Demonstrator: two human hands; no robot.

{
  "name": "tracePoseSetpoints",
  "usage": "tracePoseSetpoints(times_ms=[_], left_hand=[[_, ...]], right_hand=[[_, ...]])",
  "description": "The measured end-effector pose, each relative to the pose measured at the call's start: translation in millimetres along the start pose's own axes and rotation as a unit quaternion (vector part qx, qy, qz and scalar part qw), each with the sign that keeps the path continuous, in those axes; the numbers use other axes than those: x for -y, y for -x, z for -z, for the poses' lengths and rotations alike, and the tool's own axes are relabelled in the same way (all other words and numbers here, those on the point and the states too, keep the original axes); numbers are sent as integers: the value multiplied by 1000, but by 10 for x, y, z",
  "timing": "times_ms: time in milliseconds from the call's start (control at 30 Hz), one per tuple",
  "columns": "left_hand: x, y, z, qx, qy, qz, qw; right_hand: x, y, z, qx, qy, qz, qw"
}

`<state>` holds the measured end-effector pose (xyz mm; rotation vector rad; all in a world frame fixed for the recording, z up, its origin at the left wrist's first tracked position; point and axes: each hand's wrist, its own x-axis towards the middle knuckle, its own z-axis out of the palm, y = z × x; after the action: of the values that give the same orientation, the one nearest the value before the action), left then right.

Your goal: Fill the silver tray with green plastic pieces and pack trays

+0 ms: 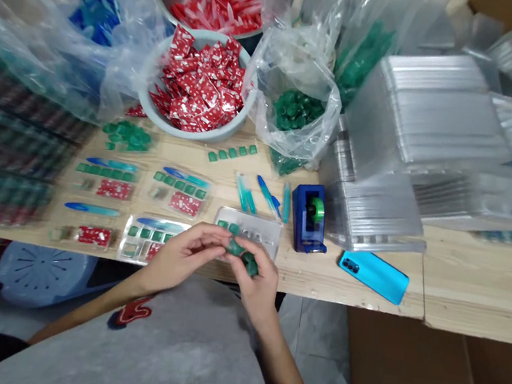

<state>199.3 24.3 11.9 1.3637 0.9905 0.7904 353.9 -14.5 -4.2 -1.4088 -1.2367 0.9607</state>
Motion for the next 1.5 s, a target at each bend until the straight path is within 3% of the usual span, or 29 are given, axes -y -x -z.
tracePoseSetpoints(times_ms=[67, 200, 300, 433, 500, 600, 667, 767, 833, 900, 1000, 1100, 1167, 1267, 1367, 1500], left_hand=[[34, 2, -2, -16, -116, -90, 989], [82, 0, -35, -42, -312, -231, 920], [101, 0, -57, -50, -355, -250, 899], [143, -13, 62, -65, -353, -224, 906], [158, -33, 245, -102, -334, -184, 919], [128, -109, 698, -209, -308, -124, 920], [80, -221, 1088, -309, -303, -114, 894], [43, -468, 1682, -414, -381, -65, 824], [71, -626, 1982, -412, -438, -23, 799], [120, -719, 2125, -376, -475, 2, 796], [132, -672, 1962, -351, -512, -11, 784], [-37, -426, 1416, -320, -463, -121, 817], [-240, -233, 979, -182, -392, -170, 886], [-527, -31, 470, -39, -332, -240, 911], [-634, 54, 278, 7, -329, -308, 893], [-581, 83, 287, 18, -359, -362, 860]], right_hand=[[-11, 6, -6, -17, 14, 20, 1000], [-36, 36, -50, -54, 15, 26, 998], [-74, 68, -79, -83, -1, 5, 997], [-145, 60, -7, -138, -49, -63, 987], [-147, 16, 68, -153, -91, -103, 979], [-39, -72, 146, -125, -155, -152, 968], [104, -121, 143, -69, -242, -196, 948], [338, -154, 79, 43, -439, -262, 858], [452, -145, 36, 106, -519, -266, 806], [509, -118, 11, 144, -545, -237, 791], [507, -70, 2, 147, -515, -172, 827], [469, -45, 13, 113, -423, -111, 892], [454, -47, 29, 99, -349, -80, 928], [455, -70, 58, 103, -246, -37, 963], [473, -85, 77, 100, -174, 2, 980], [515, -73, 54, 57, -153, -19, 986]])
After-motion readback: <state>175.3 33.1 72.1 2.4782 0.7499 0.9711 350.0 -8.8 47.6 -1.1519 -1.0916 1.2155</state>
